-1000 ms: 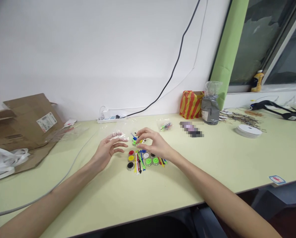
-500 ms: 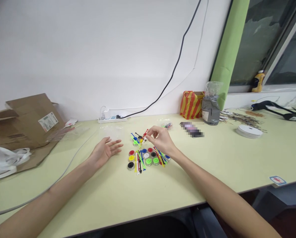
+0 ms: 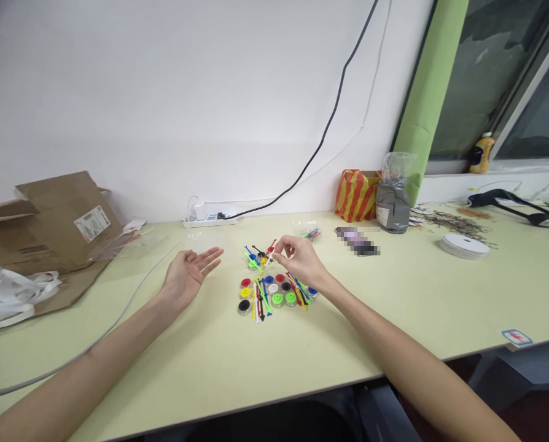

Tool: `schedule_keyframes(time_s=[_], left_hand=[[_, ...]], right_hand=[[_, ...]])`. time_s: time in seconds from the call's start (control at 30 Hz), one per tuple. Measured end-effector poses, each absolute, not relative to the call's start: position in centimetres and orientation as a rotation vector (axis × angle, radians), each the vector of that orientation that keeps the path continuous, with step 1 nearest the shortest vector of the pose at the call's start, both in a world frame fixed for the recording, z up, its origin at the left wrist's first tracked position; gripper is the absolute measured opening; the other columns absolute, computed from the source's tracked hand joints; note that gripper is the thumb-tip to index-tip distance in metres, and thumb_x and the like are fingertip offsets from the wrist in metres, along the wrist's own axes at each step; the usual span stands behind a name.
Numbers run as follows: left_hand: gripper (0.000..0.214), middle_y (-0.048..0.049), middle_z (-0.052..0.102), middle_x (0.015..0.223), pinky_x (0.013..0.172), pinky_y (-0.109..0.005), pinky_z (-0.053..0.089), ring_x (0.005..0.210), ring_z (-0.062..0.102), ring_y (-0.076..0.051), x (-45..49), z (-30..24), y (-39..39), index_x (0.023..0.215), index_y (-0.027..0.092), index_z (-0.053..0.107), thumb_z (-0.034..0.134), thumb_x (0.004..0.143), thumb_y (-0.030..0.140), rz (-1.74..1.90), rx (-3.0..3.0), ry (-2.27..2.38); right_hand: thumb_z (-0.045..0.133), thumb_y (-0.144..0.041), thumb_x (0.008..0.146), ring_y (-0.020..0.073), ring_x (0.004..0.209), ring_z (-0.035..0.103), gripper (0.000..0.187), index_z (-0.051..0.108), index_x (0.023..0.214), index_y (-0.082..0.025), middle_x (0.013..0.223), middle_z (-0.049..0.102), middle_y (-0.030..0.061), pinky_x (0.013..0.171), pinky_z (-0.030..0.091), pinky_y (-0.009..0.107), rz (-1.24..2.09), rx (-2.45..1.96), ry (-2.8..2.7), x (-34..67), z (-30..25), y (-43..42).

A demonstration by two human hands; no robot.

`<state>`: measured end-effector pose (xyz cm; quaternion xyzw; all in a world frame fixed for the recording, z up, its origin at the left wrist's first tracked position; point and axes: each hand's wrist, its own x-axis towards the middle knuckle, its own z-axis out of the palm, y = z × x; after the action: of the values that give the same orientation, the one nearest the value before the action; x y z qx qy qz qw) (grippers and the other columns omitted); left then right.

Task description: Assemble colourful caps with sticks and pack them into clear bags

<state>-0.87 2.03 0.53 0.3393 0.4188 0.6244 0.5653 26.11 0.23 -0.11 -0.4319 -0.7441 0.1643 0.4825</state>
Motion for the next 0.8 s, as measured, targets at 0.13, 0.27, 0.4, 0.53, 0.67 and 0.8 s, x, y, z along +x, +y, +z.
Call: schedule_keyframes(time_s=[0.13, 0.27, 0.4, 0.53, 0.67, 0.8], left_hand=[[0.015, -0.0113, 0.069, 0.115, 0.079, -0.036, 0.059, 0.104, 0.071, -0.026, -0.3, 0.2, 1.6, 0.071, 0.019, 0.04, 0.049, 0.082, 0.024, 1.451, 0.914, 0.971], [0.017, -0.0087, 0.068, 0.104, 0.067, -0.035, 0.059, 0.091, 0.07, -0.025, 0.0, -0.8, 1.5, 0.083, 0.019, 0.05, 0.06, 0.08, 0.033, 1.41, 1.071, 1.049], [0.022, -0.0047, 0.064, 0.095, 0.06, -0.03, 0.055, 0.081, 0.065, -0.019, 0.1, -1.5, 1.6, 0.087, 0.02, 0.052, 0.061, 0.082, 0.039, 1.379, 1.227, 1.074], [0.019, -0.0037, 0.063, 0.094, 0.06, -0.029, 0.053, 0.079, 0.062, -0.018, 0.3, -1.5, 1.5, 0.088, 0.021, 0.05, 0.056, 0.084, 0.039, 1.333, 1.359, 1.062], [0.014, -0.0031, 0.06, 0.098, 0.068, -0.028, 0.05, 0.085, 0.061, -0.017, 0.4, -1.9, 1.6, 0.092, 0.021, 0.05, 0.054, 0.082, 0.03, 1.338, 1.569, 1.104], [0.014, -0.0042, 0.058, 0.104, 0.076, -0.029, 0.047, 0.098, 0.058, -0.019, 0.4, -2.2, 1.6, 0.096, 0.022, 0.049, 0.054, 0.085, 0.027, 1.404, 1.764, 1.144]], right_hand=[[0.062, -0.028, 0.089, 0.0155, 0.074, 0.06, 0.012, 0.068, 0.087, -0.019, 0.086, 0.072, 0.0032, 0.067, 0.044, 0.028, 0.423, -1.037, -1.958, 25.4, -0.2, 1.1], [0.054, -0.031, 0.097, 0.0169, 0.077, 0.065, 0.021, 0.071, 0.097, -0.018, 0.089, 0.074, 0.0056, 0.068, 0.043, 0.028, 0.281, -1.246, -2.259, 23.2, 0.0, 2.5], [0.057, -0.034, 0.096, 0.0253, 0.085, 0.068, 0.023, 0.072, 0.092, -0.017, 0.091, 0.074, 0.0131, 0.068, 0.042, 0.031, -0.059, -1.494, -2.469, 20.3, -0.1, 4.4], [0.056, -0.022, 0.094, 0.026, 0.092, 0.067, 0.015, 0.07, 0.091, -0.018, 0.098, 0.072, 0.0137, 0.071, 0.042, 0.031, -0.115, -1.435, -2.542, 18.1, -0.2, 5.3], [0.049, -0.018, 0.094, 0.0221, 0.096, 0.064, 0.017, 0.066, 0.093, -0.02, 0.105, 0.067, 0.0104, 0.071, 0.041, 0.029, -0.146, -1.364, -2.546, 17.7, 0.2, 5.1], [0.05, -0.021, 0.094, 0.0185, 0.09, 0.059, 0.009, 0.059, 0.091, -0.02, 0.1, 0.063, 0.0064, 0.075, 0.042, 0.029, 0.026, -1.263, -2.273, 18.8, 0.8, 4.7]])
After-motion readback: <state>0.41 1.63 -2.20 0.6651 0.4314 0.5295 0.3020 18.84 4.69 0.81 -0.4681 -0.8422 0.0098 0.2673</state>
